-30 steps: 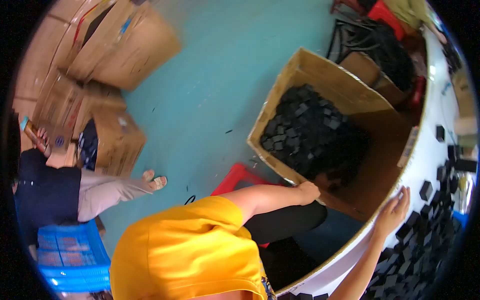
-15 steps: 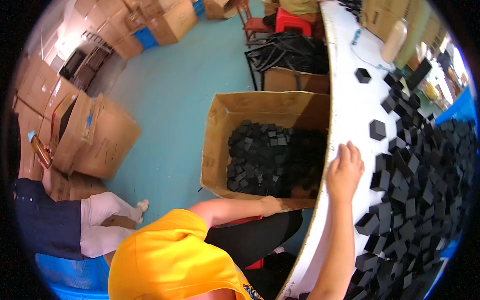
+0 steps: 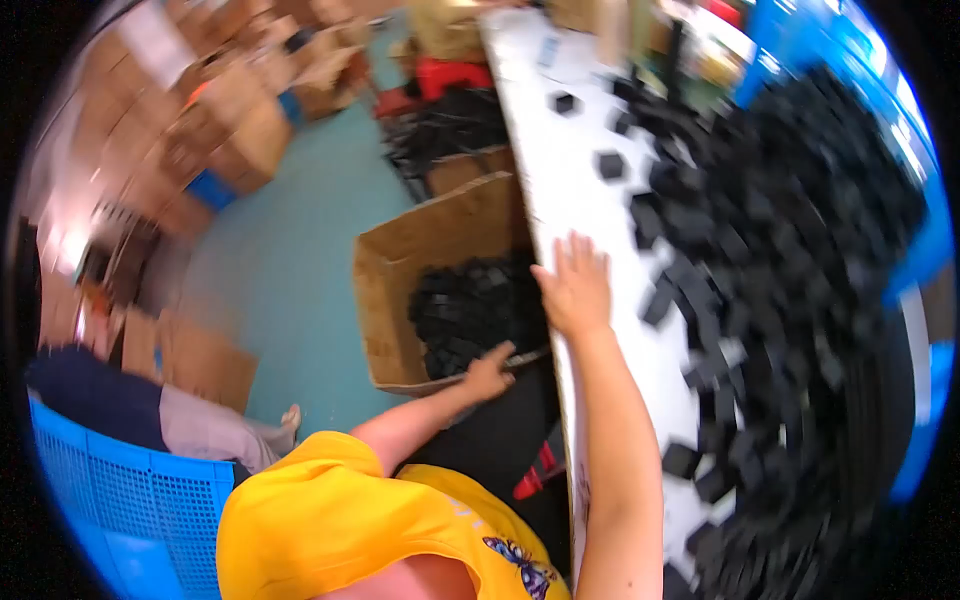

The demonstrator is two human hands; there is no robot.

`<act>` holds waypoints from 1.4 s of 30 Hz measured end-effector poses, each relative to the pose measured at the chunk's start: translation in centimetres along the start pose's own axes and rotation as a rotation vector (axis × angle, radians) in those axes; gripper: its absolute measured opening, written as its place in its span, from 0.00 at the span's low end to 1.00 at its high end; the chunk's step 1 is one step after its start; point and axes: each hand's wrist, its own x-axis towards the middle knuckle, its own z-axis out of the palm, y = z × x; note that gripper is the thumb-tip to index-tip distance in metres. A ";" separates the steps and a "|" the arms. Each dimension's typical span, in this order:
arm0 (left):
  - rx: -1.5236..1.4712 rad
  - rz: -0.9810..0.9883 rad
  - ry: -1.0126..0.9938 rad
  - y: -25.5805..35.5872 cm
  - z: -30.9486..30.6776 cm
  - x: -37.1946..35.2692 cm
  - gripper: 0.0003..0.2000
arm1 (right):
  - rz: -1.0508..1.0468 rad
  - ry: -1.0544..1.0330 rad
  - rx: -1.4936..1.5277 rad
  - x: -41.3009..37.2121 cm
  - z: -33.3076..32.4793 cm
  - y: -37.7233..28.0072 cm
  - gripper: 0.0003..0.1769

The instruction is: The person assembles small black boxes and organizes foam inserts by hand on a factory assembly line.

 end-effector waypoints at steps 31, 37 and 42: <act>-0.355 1.189 -0.436 31.1 -4.9 -8.6 0.29 | 0.305 0.229 0.117 -26.9 -31.8 -7.6 0.21; -0.297 1.221 -0.574 33.0 -3.9 -7.1 0.29 | 0.671 -0.123 -0.119 -36.3 -24.9 -13.7 0.29; -0.270 1.112 -0.256 30.1 -6.1 -4.8 0.26 | 0.770 0.590 -0.014 -34.7 -21.8 -11.2 0.24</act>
